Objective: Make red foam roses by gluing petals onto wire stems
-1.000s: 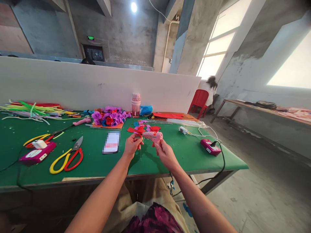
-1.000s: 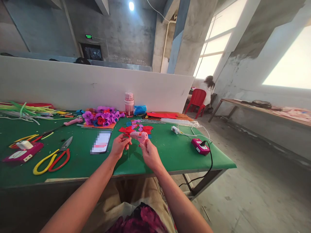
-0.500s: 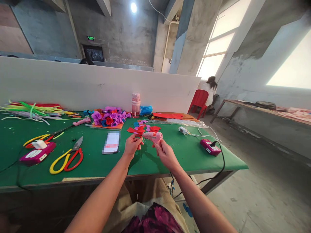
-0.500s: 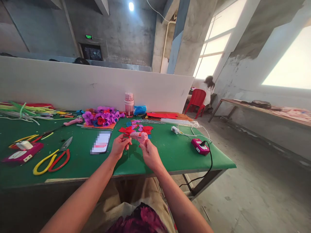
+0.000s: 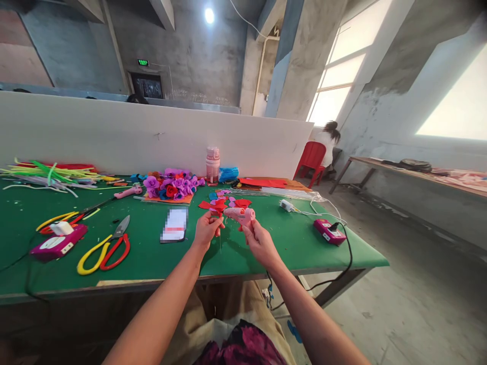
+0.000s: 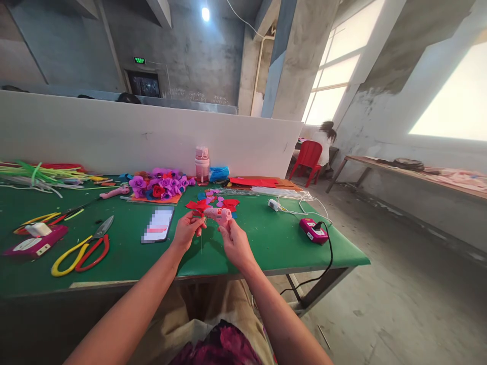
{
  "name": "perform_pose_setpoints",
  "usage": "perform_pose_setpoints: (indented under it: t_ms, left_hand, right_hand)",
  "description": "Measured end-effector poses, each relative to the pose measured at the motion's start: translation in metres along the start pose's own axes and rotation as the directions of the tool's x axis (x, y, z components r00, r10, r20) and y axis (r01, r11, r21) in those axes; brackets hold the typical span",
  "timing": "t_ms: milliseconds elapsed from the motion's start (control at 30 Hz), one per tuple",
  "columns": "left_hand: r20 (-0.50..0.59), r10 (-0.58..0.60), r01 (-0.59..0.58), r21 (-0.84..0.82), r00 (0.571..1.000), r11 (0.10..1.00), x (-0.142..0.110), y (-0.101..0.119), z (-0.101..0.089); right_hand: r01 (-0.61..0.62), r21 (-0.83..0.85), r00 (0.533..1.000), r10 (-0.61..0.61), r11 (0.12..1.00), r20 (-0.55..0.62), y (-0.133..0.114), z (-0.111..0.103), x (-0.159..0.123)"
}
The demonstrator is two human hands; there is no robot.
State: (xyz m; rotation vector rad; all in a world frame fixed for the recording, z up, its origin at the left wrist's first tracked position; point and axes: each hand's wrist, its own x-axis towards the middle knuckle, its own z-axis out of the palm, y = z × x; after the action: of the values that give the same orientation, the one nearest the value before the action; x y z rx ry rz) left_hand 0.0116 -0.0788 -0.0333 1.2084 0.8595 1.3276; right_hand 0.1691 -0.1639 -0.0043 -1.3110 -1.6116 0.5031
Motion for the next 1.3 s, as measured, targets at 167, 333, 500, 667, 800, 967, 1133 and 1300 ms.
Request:
perform_pose_setpoints:
  t_ms: [167,333,500,667,800,967,1133,1300]
  left_hand:
    - [-0.004,0.005,-0.005,0.014,1.000,1.000,0.001,-0.002,0.000]
    - [0.000,0.002,-0.002,0.025,1.000,1.000,0.002,-0.004,-0.001]
    - [-0.007,0.005,-0.005,0.038,1.000,0.999,0.002,-0.004,0.000]
    - [-0.001,0.006,-0.006,0.025,1.000,1.000,0.001,-0.002,0.000]
    - [0.001,-0.002,0.002,-0.003,1.000,1.000,-0.001,0.001,0.001]
    - [-0.005,-0.009,0.009,-0.001,1.000,1.000,-0.003,0.004,0.002]
    - [-0.004,-0.006,0.007,0.008,1.000,1.000,-0.001,0.002,0.002]
    - [0.004,-0.009,0.008,0.015,1.000,1.000,-0.001,0.002,0.001]
  right_hand:
    - [-0.014,-0.004,1.000,0.014,1.000,0.016,-0.002,0.000,0.001]
    - [0.002,0.042,1.000,-0.002,0.999,0.004,-0.004,0.001,-0.003]
    - [0.010,0.011,1.000,-0.010,1.000,0.009,-0.005,0.007,-0.005]
    - [0.006,-0.039,1.000,-0.007,0.999,-0.028,-0.002,0.008,-0.005]
    - [-0.001,-0.049,0.999,-0.001,0.999,-0.053,0.002,0.002,-0.004]
    - [-0.011,-0.014,0.998,0.010,1.000,-0.059,0.003,-0.003,-0.005]
    - [0.000,0.002,1.000,0.000,1.000,-0.014,-0.001,0.004,-0.008]
    - [-0.002,-0.006,0.999,0.002,1.000,-0.036,-0.002,0.010,-0.005]
